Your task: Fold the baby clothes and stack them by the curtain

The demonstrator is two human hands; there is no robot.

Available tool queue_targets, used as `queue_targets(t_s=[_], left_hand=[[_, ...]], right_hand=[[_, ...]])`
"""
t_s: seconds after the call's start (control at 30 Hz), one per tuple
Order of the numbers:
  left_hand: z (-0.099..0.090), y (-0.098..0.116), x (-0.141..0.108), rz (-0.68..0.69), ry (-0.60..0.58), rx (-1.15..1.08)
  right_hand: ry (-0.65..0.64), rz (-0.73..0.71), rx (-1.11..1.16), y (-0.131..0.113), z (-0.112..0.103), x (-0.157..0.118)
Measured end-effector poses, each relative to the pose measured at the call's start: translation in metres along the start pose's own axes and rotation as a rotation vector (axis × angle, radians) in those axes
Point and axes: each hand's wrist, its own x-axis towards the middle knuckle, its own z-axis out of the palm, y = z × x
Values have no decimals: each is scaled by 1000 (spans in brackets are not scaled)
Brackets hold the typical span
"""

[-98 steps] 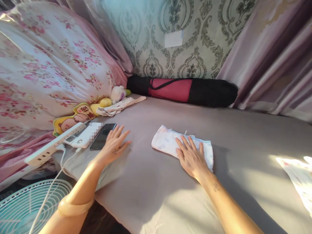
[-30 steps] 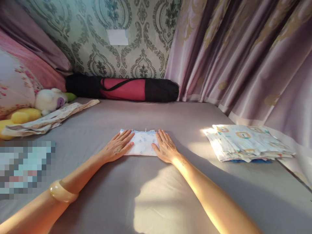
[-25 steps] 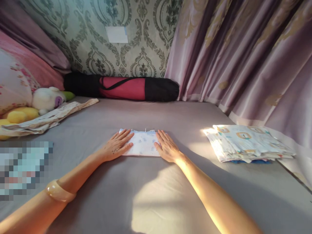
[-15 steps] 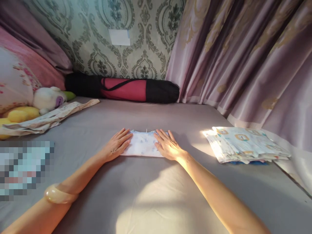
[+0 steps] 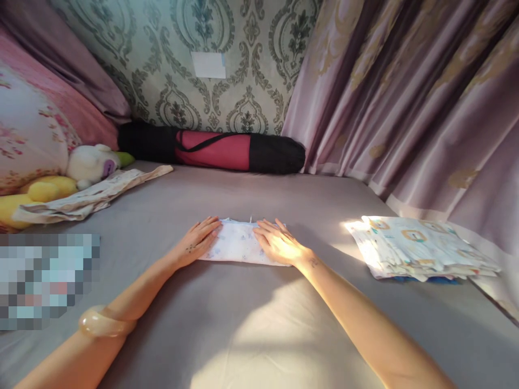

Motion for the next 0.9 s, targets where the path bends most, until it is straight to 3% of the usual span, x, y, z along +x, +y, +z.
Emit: queue_targets(t_s=[0.17, 0.33, 0.43, 0.53, 0.67, 0.77, 0.9], left_hand=[[1, -6, 0, 5, 75, -24], [7, -15, 1, -54, 100, -3], [7, -20, 4, -70, 143, -149], [5, -22, 7, -168, 215, -373], [0, -19, 9, -291, 326, -540], [-4, -16, 9, -296, 358, -579], [-4, -17, 7, -292, 384, -574]], right_hand=[[62, -190, 8, -29, 12, 24], [17, -179, 65, -20, 35, 30], [-30, -166, 105, -17, 28, 31], [-73, -129, 136, -28, 13, 37], [54, -135, 88, -56, 6, 56], [110, -213, 41, -72, 21, 73], [81, -202, 23, -77, 45, 85]])
